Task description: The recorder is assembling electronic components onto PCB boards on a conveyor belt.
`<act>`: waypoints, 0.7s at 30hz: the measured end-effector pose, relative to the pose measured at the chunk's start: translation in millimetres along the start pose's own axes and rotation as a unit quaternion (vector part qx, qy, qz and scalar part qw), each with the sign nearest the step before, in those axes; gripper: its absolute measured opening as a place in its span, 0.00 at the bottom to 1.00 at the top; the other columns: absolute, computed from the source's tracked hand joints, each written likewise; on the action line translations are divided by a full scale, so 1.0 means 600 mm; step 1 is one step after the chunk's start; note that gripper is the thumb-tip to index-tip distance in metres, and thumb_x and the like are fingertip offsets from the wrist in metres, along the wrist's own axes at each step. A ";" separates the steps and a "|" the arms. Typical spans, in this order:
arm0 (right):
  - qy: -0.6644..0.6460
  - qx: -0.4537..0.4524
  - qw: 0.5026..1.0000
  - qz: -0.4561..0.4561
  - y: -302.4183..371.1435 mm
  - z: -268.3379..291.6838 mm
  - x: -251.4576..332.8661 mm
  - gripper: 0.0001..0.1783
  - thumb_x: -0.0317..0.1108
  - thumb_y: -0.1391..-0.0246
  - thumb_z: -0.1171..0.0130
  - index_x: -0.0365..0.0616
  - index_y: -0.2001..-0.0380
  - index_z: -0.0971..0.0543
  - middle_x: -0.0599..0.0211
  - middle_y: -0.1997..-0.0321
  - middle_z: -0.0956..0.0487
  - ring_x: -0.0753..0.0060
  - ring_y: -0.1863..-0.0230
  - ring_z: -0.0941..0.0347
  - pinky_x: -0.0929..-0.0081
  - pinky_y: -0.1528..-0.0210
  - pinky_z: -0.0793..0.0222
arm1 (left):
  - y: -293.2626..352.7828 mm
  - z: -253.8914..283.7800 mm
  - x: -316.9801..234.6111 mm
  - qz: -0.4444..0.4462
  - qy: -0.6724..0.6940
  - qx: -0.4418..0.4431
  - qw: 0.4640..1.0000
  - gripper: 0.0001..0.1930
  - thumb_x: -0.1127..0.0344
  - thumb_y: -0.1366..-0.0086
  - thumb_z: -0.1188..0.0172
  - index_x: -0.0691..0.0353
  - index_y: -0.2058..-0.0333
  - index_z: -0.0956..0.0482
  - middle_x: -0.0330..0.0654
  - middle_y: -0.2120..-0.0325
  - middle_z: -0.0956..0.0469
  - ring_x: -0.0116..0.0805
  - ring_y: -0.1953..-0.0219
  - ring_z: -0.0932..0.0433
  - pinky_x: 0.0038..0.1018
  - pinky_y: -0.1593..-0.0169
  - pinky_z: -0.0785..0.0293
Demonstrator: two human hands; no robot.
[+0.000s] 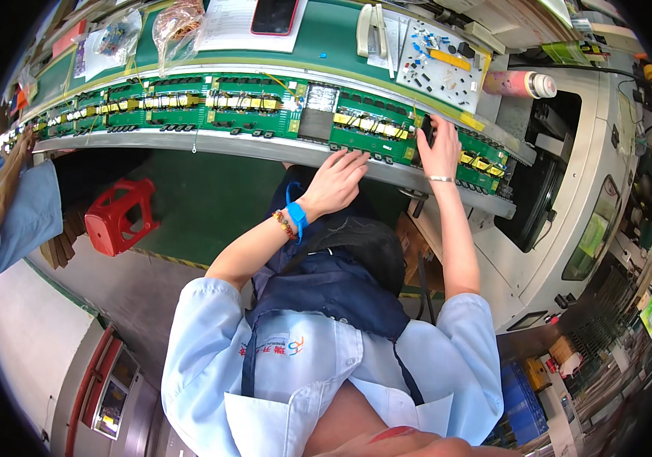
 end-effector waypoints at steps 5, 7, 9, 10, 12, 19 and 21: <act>0.027 0.002 0.993 0.114 -0.032 -0.010 0.036 0.12 0.32 0.53 0.42 0.45 0.63 0.25 0.64 0.67 0.26 0.61 0.64 0.30 0.66 0.62 0.36 | 0.036 0.037 0.017 0.045 -0.014 -0.071 0.996 0.16 0.73 0.51 0.48 0.63 0.60 0.29 0.45 0.47 0.33 0.40 0.44 0.36 0.37 0.41 0.44; 0.001 0.005 0.989 0.144 -0.025 -0.015 0.038 0.07 0.28 0.51 0.45 0.43 0.67 0.23 0.64 0.69 0.26 0.60 0.66 0.30 0.69 0.63 0.35 | 0.050 0.036 0.029 0.061 -0.036 -0.067 0.995 0.16 0.73 0.51 0.48 0.63 0.60 0.29 0.45 0.47 0.34 0.40 0.44 0.37 0.37 0.40 0.45; -0.021 0.007 0.988 0.150 -0.011 -0.015 0.031 0.07 0.28 0.52 0.45 0.44 0.67 0.23 0.65 0.69 0.27 0.61 0.65 0.31 0.68 0.63 0.35 | 0.058 0.034 0.040 0.082 -0.059 -0.056 0.993 0.16 0.73 0.50 0.48 0.63 0.58 0.29 0.43 0.44 0.36 0.39 0.42 0.39 0.37 0.39 0.47; -0.041 0.008 0.987 0.153 -0.003 -0.013 0.029 0.08 0.28 0.53 0.44 0.46 0.66 0.22 0.66 0.69 0.27 0.61 0.65 0.31 0.68 0.63 0.36 | 0.059 0.033 0.044 0.083 -0.059 -0.057 0.993 0.16 0.73 0.50 0.48 0.63 0.58 0.29 0.43 0.44 0.36 0.39 0.42 0.39 0.37 0.39 0.47; -0.043 0.029 0.988 0.144 0.018 -0.012 0.033 0.09 0.27 0.53 0.44 0.45 0.65 0.23 0.65 0.68 0.27 0.60 0.64 0.31 0.66 0.62 0.36 | 0.057 0.030 0.047 0.078 -0.071 -0.046 0.993 0.17 0.73 0.49 0.48 0.64 0.57 0.29 0.43 0.44 0.36 0.39 0.41 0.40 0.37 0.39 0.47; -0.064 0.049 0.989 0.120 0.114 -0.003 0.046 0.10 0.25 0.55 0.47 0.43 0.65 0.27 0.62 0.64 0.26 0.58 0.60 0.31 0.66 0.58 0.36 | 0.056 0.029 0.057 0.063 -0.080 -0.030 0.994 0.19 0.71 0.50 0.47 0.62 0.56 0.29 0.43 0.45 0.35 0.39 0.42 0.39 0.36 0.41 0.45; -0.068 0.071 0.984 0.149 0.138 -0.012 0.068 0.11 0.24 0.57 0.46 0.44 0.66 0.26 0.66 0.58 0.25 0.60 0.58 0.31 0.66 0.58 0.37 | 0.055 0.026 0.055 0.057 -0.073 -0.020 0.995 0.19 0.71 0.51 0.47 0.62 0.56 0.29 0.43 0.45 0.35 0.39 0.42 0.39 0.36 0.41 0.45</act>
Point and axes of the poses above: each hand's wrist, its own y-axis away from the middle knuckle, its own z-axis out of the back of the hand, x = y × z, the point moved 7 cm from there along -y, towards the middle knuckle
